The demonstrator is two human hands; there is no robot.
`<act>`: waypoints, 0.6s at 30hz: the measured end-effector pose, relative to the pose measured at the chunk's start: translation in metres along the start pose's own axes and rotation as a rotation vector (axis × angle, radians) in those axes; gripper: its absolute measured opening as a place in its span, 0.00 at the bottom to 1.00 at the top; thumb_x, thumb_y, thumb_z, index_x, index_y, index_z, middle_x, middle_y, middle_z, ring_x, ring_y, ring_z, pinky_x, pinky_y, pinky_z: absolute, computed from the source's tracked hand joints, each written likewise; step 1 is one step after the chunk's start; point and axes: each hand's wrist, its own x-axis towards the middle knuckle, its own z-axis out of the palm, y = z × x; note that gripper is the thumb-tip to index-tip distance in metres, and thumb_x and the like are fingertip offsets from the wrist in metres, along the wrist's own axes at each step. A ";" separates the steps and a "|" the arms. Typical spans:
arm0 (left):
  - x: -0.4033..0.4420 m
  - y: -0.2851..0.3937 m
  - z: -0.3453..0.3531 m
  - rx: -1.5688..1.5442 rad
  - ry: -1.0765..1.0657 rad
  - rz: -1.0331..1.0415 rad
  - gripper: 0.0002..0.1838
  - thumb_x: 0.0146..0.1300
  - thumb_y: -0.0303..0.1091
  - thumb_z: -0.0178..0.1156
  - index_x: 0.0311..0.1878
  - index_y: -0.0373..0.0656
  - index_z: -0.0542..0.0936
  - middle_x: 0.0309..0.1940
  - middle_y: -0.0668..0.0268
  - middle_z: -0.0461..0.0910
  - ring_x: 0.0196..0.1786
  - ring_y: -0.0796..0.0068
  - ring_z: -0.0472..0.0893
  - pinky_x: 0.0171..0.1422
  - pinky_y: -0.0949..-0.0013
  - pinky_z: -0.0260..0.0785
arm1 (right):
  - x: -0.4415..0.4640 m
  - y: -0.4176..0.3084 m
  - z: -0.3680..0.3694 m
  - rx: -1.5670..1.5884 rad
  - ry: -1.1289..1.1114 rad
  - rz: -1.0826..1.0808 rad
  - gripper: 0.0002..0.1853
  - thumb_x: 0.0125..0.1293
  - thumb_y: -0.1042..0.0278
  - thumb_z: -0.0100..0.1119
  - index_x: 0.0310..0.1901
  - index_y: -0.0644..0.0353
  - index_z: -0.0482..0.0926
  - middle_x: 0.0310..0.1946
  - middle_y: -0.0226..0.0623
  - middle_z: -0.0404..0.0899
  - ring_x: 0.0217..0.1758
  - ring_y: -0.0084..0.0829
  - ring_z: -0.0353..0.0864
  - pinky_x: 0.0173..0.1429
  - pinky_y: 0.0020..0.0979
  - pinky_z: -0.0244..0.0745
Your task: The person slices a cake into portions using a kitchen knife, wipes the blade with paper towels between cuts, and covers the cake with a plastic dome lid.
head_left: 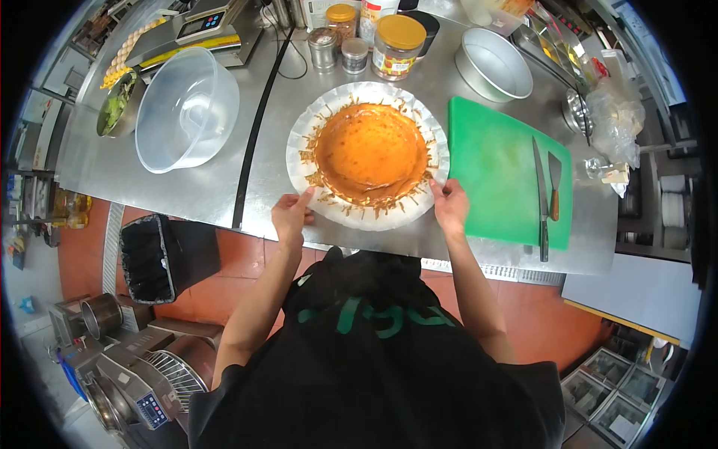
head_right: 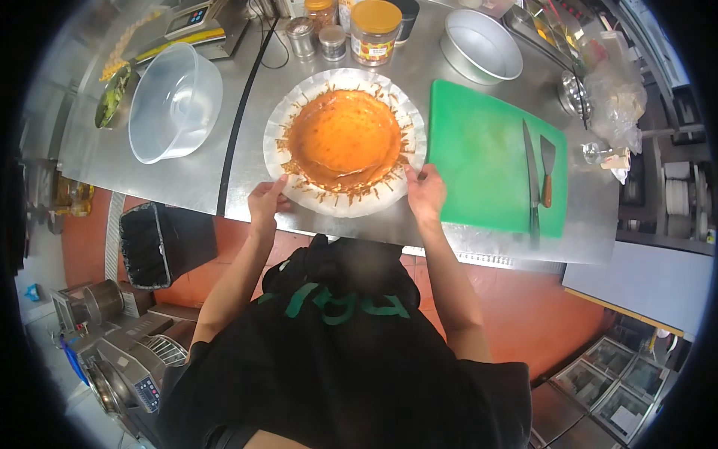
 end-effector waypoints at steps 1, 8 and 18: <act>-0.003 0.003 0.001 0.017 -0.031 -0.006 0.15 0.52 0.36 0.71 0.27 0.39 0.75 0.20 0.70 0.74 0.19 0.84 0.72 0.23 0.81 0.68 | -0.005 0.001 0.000 -0.086 -0.025 0.007 0.16 0.58 0.55 0.63 0.31 0.63 0.78 0.26 0.46 0.81 0.31 0.46 0.81 0.37 0.41 0.72; 0.011 -0.012 -0.006 -0.065 -0.178 0.030 0.10 0.56 0.28 0.67 0.24 0.41 0.75 0.21 0.72 0.73 0.21 0.84 0.72 0.24 0.81 0.69 | 0.001 0.031 0.023 0.071 0.026 0.043 0.14 0.58 0.59 0.60 0.29 0.64 0.79 0.25 0.48 0.80 0.31 0.49 0.80 0.37 0.43 0.72; 0.019 -0.018 -0.005 -0.118 -0.175 0.030 0.09 0.55 0.25 0.67 0.26 0.42 0.74 0.23 0.70 0.74 0.24 0.81 0.74 0.27 0.78 0.71 | 0.005 0.035 0.018 0.102 -0.058 0.015 0.13 0.60 0.59 0.58 0.31 0.62 0.80 0.27 0.48 0.81 0.34 0.49 0.80 0.41 0.43 0.72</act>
